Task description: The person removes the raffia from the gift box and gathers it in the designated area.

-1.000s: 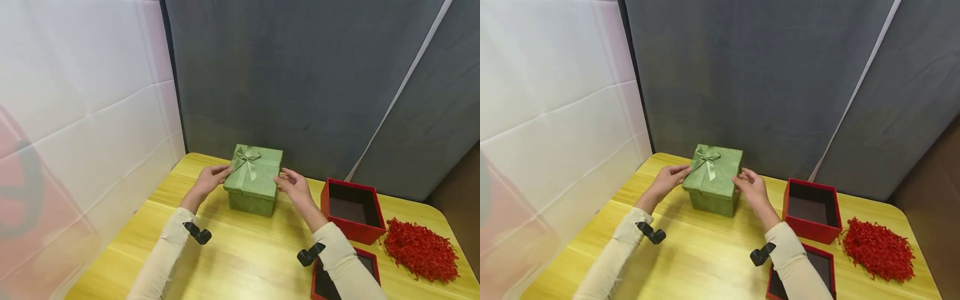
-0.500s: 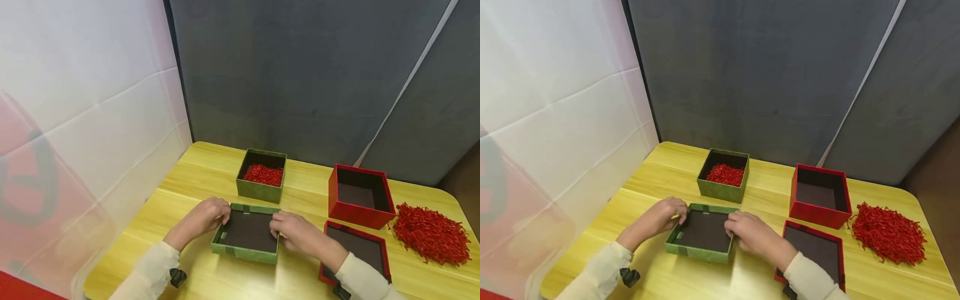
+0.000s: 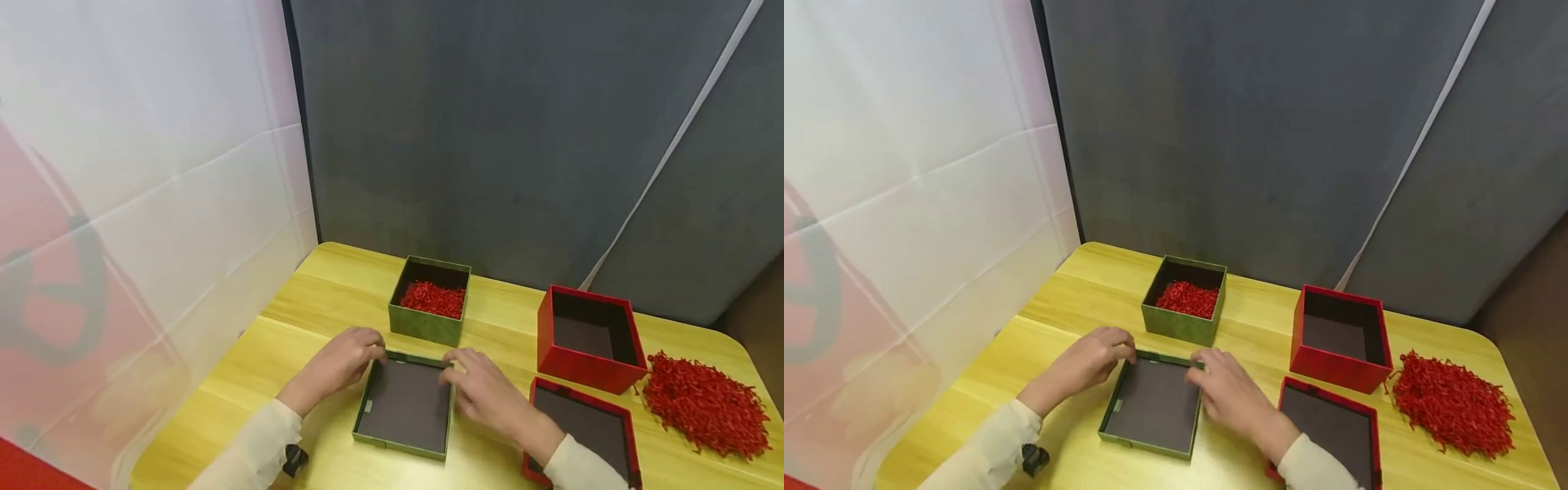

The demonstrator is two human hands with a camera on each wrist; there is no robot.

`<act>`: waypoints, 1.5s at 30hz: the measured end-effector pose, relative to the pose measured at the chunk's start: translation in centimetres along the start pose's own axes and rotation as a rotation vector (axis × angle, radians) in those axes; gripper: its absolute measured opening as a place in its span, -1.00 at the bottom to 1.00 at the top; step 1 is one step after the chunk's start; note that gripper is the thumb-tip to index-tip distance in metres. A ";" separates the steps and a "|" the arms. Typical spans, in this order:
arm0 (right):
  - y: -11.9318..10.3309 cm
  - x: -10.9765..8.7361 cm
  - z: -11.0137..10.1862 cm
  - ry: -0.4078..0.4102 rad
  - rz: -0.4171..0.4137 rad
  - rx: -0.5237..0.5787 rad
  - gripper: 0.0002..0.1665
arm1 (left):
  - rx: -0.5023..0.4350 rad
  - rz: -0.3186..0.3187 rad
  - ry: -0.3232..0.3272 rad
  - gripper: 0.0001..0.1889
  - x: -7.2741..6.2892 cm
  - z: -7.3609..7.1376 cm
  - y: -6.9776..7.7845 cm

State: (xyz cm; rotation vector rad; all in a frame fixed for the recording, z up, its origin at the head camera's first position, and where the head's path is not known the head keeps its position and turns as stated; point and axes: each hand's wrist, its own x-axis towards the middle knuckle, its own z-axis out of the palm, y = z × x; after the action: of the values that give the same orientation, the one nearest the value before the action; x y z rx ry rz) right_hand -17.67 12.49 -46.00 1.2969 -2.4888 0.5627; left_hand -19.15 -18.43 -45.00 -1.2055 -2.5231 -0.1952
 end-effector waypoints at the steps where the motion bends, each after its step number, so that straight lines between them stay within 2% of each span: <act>1: 0.5 0.5 -0.9 0.036 0.060 0.040 -0.67 | -0.048 -0.060 0.010 -0.66 1.2 -0.6 0.1; 4: 2.8 2.4 -3.1 0.079 0.306 0.184 -0.58 | -0.173 -0.256 0.015 -0.76 6.2 -1.7 0.2; 6: 4.3 3.6 -3.6 0.037 0.466 0.274 -0.48 | -0.224 -0.374 -0.037 -0.74 9.6 -1.4 0.3; 8: 5.4 4.3 -3.4 -0.060 0.577 0.338 -0.39 | -0.231 -0.482 -0.157 -0.60 12.4 -0.4 0.4; 10: 6.1 4.5 -2.7 -0.146 0.628 0.383 -0.35 | -0.223 -0.600 -0.322 -0.45 14.3 0.8 0.4; 12: 6.2 4.4 -2.1 -0.191 0.655 0.415 -0.32 | -0.231 -0.705 -0.472 -0.32 15.4 1.9 0.4; 14: 6.1 4.4 -1.7 -0.207 0.667 0.442 -0.31 | -0.262 -0.788 -0.567 -0.21 16.0 2.7 0.4; 16: 5.8 4.5 -1.5 -0.199 0.669 0.468 -0.30 | -0.329 -0.832 -0.601 -0.17 16.3 2.8 0.2; 21: 4.8 5.4 -1.1 -0.200 0.669 0.506 -0.28 | -0.398 -0.824 -0.612 -0.22 16.7 3.5 -0.1; 25: 4.1 5.7 -0.5 -0.197 0.670 0.511 -0.28 | -0.385 -0.773 -0.572 -0.33 16.4 4.7 -0.4; 26: 3.9 5.7 -0.4 -0.198 0.665 0.512 -0.28 | -0.378 -0.755 -0.554 -0.34 16.1 4.6 -0.5; 28: 3.7 5.7 -0.2 -0.206 0.654 0.522 -0.27 | -0.366 -0.720 -0.479 -0.37 15.3 4.0 -0.9; 30: 3.5 5.8 -0.2 -0.218 0.641 0.529 -0.27 | -0.356 -0.696 -0.350 -0.37 14.3 2.5 -1.7; 34: 3.4 5.9 -0.3 -0.233 0.635 0.538 -0.26 | -0.350 -0.697 -0.031 -0.42 12.2 -2.0 -4.0; 35: 3.4 6.0 -0.4 -0.234 0.635 0.540 -0.26 | -0.354 -0.715 0.033 -0.43 11.6 -3.3 -4.7; 37: 3.5 6.0 -0.6 -0.237 0.641 0.546 -0.26 | -0.345 -0.762 0.112 -0.43 10.1 -5.4 -6.1; 39: 3.5 6.1 -0.7 -0.233 0.646 0.548 -0.26 | -0.348 -0.832 0.137 -0.40 8.2 -6.6 -7.3; 41: 3.5 6.1 -0.7 -0.230 0.647 0.541 -0.26 | -0.355 -0.898 0.116 -0.35 6.2 -6.6 -8.4; 45: 3.4 6.1 -0.6 -0.243 0.643 0.514 -0.26 | -0.383 -0.996 0.006 -0.32 2.8 -4.1 -9.3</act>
State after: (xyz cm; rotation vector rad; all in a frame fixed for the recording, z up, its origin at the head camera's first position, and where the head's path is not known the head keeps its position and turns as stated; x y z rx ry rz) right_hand -23.87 10.20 -43.67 0.6845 -3.0956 1.3276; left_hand -27.00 -23.41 -39.95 0.0789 -2.9217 -0.9280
